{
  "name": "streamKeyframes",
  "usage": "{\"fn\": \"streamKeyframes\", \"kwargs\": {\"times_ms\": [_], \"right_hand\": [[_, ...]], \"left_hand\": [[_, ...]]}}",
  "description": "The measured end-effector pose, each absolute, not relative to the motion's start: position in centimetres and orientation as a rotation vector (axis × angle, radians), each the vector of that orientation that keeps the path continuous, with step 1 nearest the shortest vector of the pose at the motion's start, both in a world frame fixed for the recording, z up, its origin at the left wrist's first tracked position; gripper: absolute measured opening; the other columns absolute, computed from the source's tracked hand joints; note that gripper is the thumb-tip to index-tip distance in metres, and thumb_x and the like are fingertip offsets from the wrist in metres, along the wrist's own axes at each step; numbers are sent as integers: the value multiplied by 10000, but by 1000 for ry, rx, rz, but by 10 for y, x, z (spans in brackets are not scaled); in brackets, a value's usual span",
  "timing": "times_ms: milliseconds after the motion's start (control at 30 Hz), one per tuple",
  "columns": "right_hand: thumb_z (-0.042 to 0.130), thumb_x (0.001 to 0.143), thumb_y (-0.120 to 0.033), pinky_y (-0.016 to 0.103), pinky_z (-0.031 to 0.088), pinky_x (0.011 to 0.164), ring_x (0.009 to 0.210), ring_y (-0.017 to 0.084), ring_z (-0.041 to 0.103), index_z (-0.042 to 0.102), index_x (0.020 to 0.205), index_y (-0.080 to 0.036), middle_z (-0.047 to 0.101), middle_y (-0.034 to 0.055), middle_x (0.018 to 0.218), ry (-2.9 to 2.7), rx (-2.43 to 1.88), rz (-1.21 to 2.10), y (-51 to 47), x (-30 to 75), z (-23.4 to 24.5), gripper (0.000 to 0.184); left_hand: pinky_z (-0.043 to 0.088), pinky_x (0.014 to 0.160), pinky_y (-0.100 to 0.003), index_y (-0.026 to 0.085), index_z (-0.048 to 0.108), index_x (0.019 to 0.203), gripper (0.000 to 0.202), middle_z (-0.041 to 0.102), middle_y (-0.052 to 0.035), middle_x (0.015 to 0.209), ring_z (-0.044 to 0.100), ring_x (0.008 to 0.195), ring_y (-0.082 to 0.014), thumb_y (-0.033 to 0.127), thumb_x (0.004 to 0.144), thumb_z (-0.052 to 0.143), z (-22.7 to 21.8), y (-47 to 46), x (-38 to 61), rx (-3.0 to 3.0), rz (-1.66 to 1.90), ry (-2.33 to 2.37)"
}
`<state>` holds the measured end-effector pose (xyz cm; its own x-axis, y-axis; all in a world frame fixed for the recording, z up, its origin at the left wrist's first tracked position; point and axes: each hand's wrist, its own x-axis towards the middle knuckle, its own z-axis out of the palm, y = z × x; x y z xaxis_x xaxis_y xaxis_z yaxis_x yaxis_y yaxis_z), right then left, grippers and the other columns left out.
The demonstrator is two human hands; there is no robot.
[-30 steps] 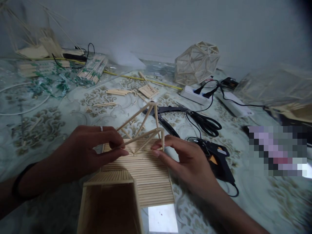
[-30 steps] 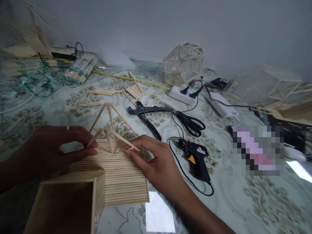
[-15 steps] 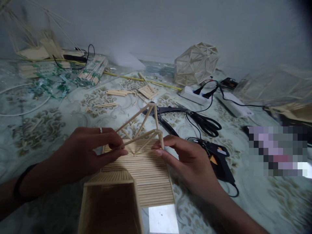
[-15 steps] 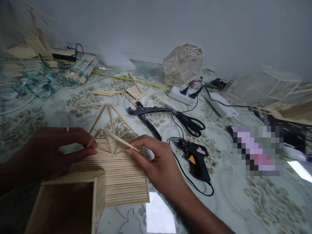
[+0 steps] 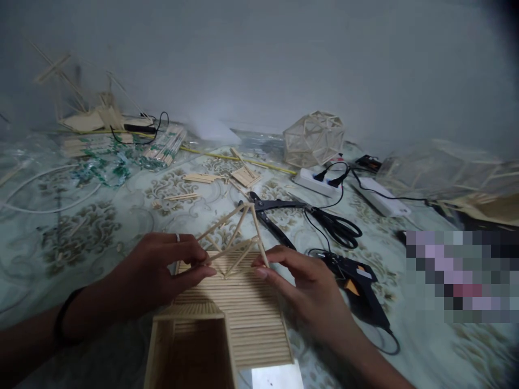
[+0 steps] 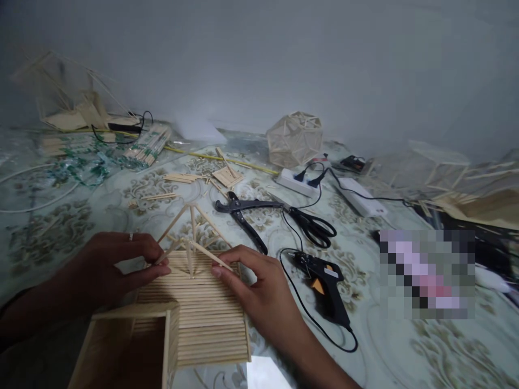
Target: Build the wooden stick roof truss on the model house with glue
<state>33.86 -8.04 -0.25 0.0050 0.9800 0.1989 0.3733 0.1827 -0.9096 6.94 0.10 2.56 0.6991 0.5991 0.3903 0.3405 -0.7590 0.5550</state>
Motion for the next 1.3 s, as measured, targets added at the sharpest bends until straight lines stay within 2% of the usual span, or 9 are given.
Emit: {"fn": "streamKeyframes", "kwargs": {"times_ms": [633, 867, 1167, 1300], "right_hand": [[739, 962, -308, 268, 561, 729, 740, 176, 732, 773, 837, -226, 798, 14, 815, -1587, -1318, 786, -78, 337, 3, 153], [744, 966, -299, 273, 571, 754, 774, 185, 740, 796, 875, -235, 811, 16, 850, -1581, -1329, 809, -79, 336, 3, 122], [791, 928, -338, 296, 578, 817, 852, 196, 763, 821, 929, -267, 831, 11, 916, -1526, -1355, 827, -81, 341, -2, 76], [793, 933, -348, 322, 581, 848, 885, 207, 764, 824, 949, -270, 831, 22, 950, -1530, -1364, 822, -81, 343, -3, 85]], "left_hand": [[514, 625, -187, 202, 749, 839, 145, 775, 41, 736, 713, 631, -92, 160, 971, 705, 22, 0, 72, 2430, 819, 689], [519, 607, -204, 202, 729, 825, 150, 777, 20, 728, 709, 618, -109, 187, 971, 696, 25, 0, 71, 2435, 804, 709], [524, 636, -172, 203, 732, 894, 65, 797, 29, 782, 733, 654, -100, 222, 929, 783, 26, 0, 69, 2455, 827, 726], [532, 660, -173, 211, 727, 911, 41, 787, 39, 785, 738, 678, -99, 201, 924, 765, 28, -2, 67, 2461, 839, 753]]}}
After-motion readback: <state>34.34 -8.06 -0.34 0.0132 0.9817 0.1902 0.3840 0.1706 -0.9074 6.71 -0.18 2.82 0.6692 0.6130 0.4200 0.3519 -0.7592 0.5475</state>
